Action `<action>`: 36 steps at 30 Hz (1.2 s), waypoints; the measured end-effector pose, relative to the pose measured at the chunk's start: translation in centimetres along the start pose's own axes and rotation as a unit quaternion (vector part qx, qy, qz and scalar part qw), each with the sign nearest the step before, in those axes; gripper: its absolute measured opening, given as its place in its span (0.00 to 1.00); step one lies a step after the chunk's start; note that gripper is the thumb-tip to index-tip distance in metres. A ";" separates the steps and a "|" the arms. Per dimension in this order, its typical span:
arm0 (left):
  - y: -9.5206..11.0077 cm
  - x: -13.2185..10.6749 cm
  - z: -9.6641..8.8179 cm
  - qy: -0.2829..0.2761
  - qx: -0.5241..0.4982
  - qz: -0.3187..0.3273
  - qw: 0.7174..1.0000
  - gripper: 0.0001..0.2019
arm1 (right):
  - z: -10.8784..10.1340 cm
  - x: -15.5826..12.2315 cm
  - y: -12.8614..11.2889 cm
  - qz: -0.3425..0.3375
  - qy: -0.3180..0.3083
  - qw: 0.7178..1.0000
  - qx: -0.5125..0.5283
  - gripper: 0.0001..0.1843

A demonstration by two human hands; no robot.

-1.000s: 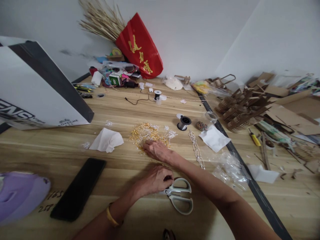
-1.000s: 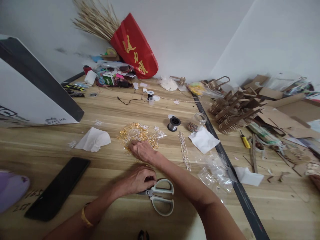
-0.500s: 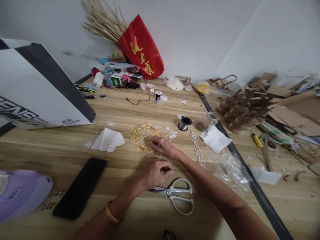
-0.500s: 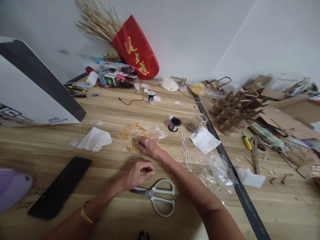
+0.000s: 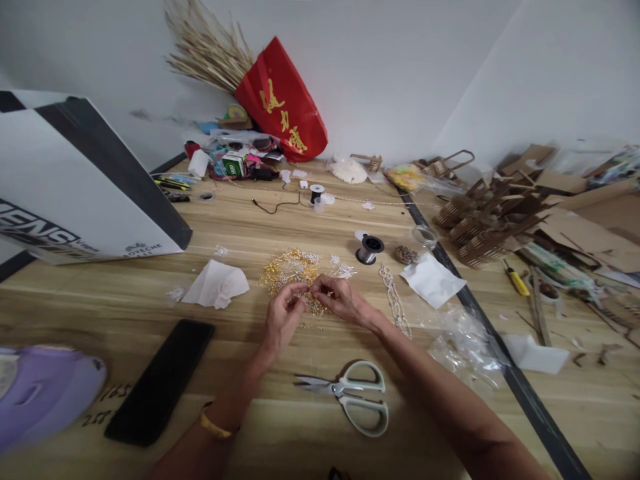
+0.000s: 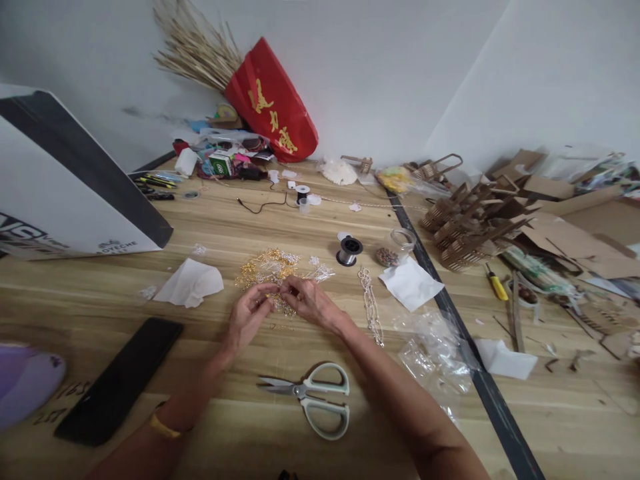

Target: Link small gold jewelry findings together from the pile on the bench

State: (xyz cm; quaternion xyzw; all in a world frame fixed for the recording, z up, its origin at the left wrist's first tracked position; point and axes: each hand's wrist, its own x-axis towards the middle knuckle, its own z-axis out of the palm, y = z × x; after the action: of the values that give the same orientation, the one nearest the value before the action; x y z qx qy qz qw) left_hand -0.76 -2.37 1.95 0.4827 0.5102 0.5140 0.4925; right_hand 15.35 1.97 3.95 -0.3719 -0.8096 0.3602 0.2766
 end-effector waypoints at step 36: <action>-1.6 -1.4 1.7 -0.156 0.198 0.072 0.965 0.06 | 2.0 -7.2 2.1 0.089 0.087 0.989 0.077 0.09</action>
State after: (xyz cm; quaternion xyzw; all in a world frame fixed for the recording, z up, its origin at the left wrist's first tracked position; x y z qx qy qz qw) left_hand 0.98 -3.65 0.34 0.6800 0.4831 0.3550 0.4220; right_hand 18.86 -3.54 -0.20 -0.4494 -0.7161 0.4111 0.3409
